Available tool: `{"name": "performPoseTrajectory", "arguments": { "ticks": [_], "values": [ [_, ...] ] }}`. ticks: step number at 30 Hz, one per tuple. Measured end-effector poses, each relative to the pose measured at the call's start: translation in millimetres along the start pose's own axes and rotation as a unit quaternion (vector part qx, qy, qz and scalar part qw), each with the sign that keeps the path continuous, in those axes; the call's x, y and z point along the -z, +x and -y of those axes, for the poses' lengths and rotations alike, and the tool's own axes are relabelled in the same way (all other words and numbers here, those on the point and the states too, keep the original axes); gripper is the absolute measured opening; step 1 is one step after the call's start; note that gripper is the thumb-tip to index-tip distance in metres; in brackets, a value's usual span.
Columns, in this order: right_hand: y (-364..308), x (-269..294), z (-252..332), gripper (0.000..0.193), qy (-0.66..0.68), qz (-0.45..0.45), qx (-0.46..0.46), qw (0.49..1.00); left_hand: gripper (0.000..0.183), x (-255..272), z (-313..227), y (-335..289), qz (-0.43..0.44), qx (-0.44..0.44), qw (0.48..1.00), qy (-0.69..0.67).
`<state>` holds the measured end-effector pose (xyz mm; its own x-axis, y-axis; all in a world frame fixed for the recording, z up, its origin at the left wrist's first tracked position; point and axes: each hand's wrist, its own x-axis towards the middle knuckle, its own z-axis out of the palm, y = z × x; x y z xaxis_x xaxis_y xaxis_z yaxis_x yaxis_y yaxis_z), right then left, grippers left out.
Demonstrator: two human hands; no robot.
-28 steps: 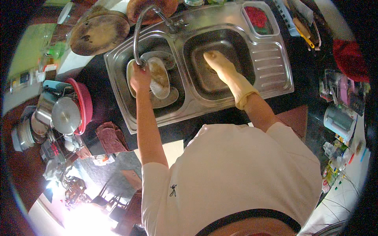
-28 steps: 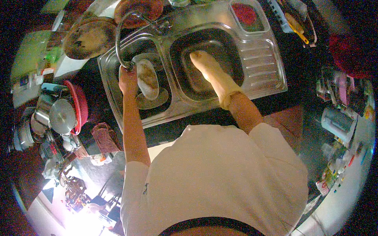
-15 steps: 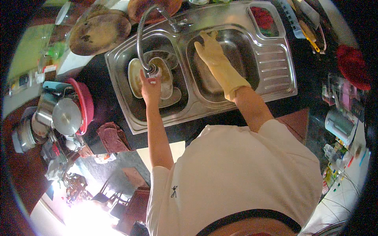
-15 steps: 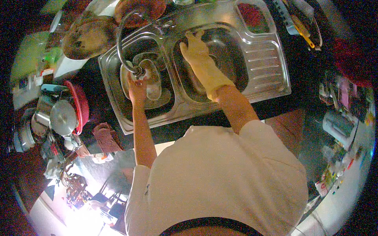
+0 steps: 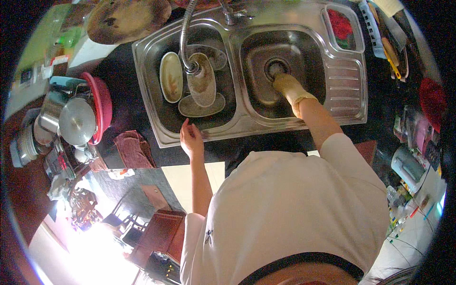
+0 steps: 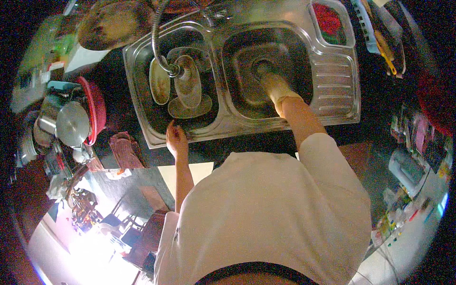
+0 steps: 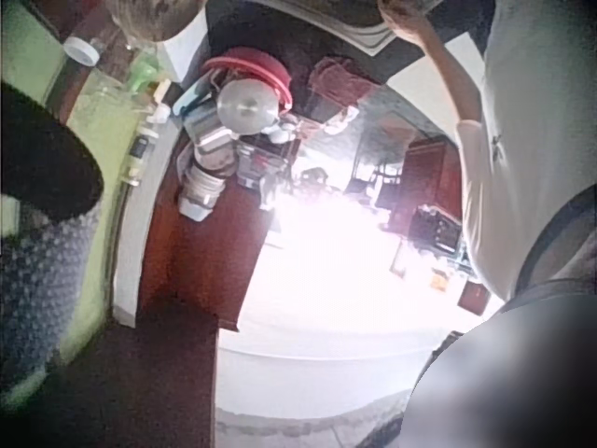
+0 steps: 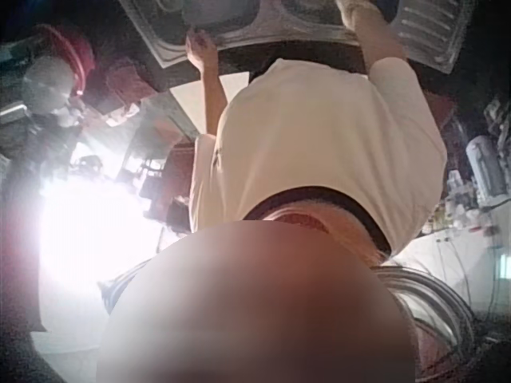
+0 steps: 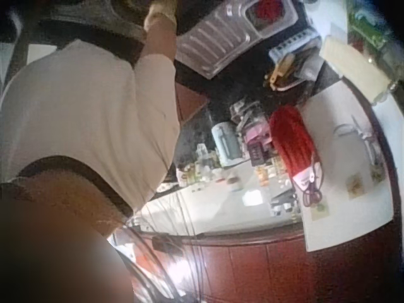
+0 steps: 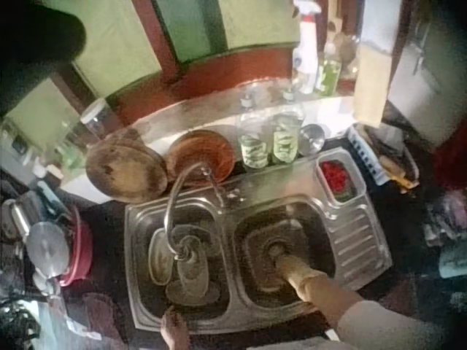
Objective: The person washes dishes by hand in a sink. They scrub a bowl, a plate, and a plastic container using a sponge and rinse them under running water.
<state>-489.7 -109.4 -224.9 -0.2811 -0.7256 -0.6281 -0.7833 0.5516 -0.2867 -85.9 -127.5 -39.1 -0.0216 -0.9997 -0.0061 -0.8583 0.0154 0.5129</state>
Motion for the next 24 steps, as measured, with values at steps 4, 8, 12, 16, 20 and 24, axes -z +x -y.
{"name": "performPoseTrajectory", "arguments": {
  "ticks": [4, 8, 12, 16, 20, 24],
  "values": [
    [-23, 28, 42, 0.037, -0.021, -0.017, 0.043, 0.999, 0.025, -7, 23, -8, -0.041, -0.054, 0.991, 0.116],
    [-39, 58, 51, 0.035, -0.147, 0.068, 0.072, 0.984, 0.022, -12, 16, -6, -0.079, -0.052, 0.985, 0.147],
    [-24, 42, 16, 0.036, -0.122, 0.012, 0.17, 0.978, 0.019, -15, 11, -2, -0.072, -0.062, 0.988, 0.123],
    [-39, 67, 31, 0.045, -0.173, 0.021, 0.177, 0.969, 0.017, -14, 14, -5, -0.076, -0.058, 0.99, 0.099],
    [-28, 59, 23, 0.047, -0.241, 0.016, 0.169, 0.956, 0.016, -14, 16, -5, -0.095, -0.067, 0.988, 0.102],
    [-53, 83, 50, 0.041, -0.241, -0.003, 0.236, 0.941, 0.015, -12, 22, -6, -0.097, -0.065, 0.987, 0.113]
  ]
}}
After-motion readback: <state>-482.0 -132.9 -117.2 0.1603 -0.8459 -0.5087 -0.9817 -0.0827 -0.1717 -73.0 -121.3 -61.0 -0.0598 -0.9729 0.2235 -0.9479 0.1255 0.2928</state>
